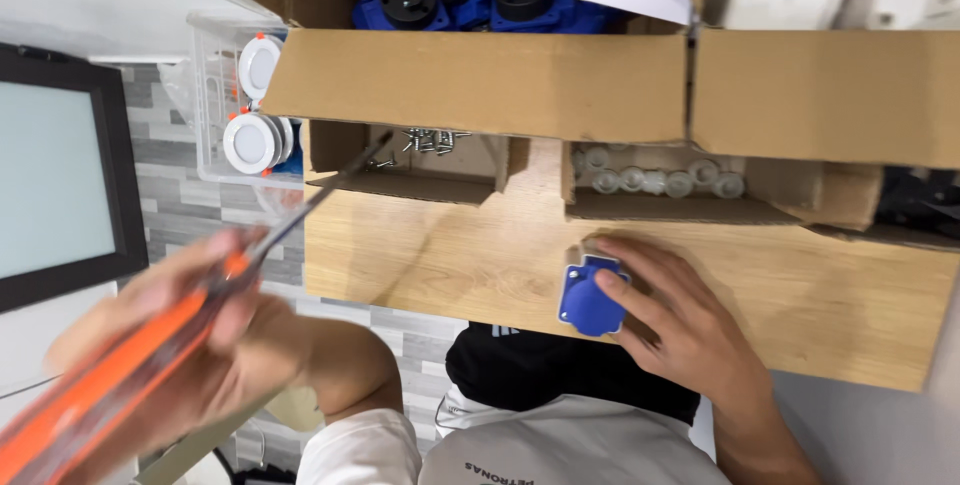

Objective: The person assembles a blue electrical socket by inserting a black internal component and securing it with a white plastic cover. They use a screwdriver to tighten screws on the cover, then place the finished assembly into a cardboard box.

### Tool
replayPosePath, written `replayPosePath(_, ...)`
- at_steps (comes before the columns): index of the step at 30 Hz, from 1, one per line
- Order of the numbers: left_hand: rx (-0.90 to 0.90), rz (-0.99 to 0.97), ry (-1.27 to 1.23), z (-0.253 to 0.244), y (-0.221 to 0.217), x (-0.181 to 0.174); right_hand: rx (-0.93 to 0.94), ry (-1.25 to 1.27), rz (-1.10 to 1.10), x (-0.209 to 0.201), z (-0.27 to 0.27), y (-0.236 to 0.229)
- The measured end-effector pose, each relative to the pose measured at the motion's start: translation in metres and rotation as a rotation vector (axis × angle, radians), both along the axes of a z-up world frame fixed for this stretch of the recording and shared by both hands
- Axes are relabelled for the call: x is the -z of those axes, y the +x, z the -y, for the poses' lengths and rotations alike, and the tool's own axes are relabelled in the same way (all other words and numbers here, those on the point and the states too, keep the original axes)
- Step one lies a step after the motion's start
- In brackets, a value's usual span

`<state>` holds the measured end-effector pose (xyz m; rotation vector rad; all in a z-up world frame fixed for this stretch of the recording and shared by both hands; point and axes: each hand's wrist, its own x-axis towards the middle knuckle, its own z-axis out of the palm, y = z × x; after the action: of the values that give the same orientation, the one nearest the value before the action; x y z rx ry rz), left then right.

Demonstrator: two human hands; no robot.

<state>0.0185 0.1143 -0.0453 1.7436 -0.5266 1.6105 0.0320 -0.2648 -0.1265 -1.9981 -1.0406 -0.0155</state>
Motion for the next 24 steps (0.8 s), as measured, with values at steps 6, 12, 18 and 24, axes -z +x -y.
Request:
replayPosePath(6,0.026,-0.205,-0.117,-0.002,0.028,0.028,0.102,-0.078,0.048,0.002,-0.006,0.0)
replayPosePath(12,0.141,-0.456,-0.019,-0.002,0.042,0.019,0.099,-0.127,0.039,0.015,-0.001,-0.004)
replayPosePath(18,0.877,-1.076,-0.251,-0.03,0.027,0.017,0.093,-0.126,0.031,0.016,0.0,-0.003)
replayPosePath(24,0.331,-0.313,-0.02,0.026,0.069,0.028,0.105,-0.093,0.055,0.007,-0.005,0.001)
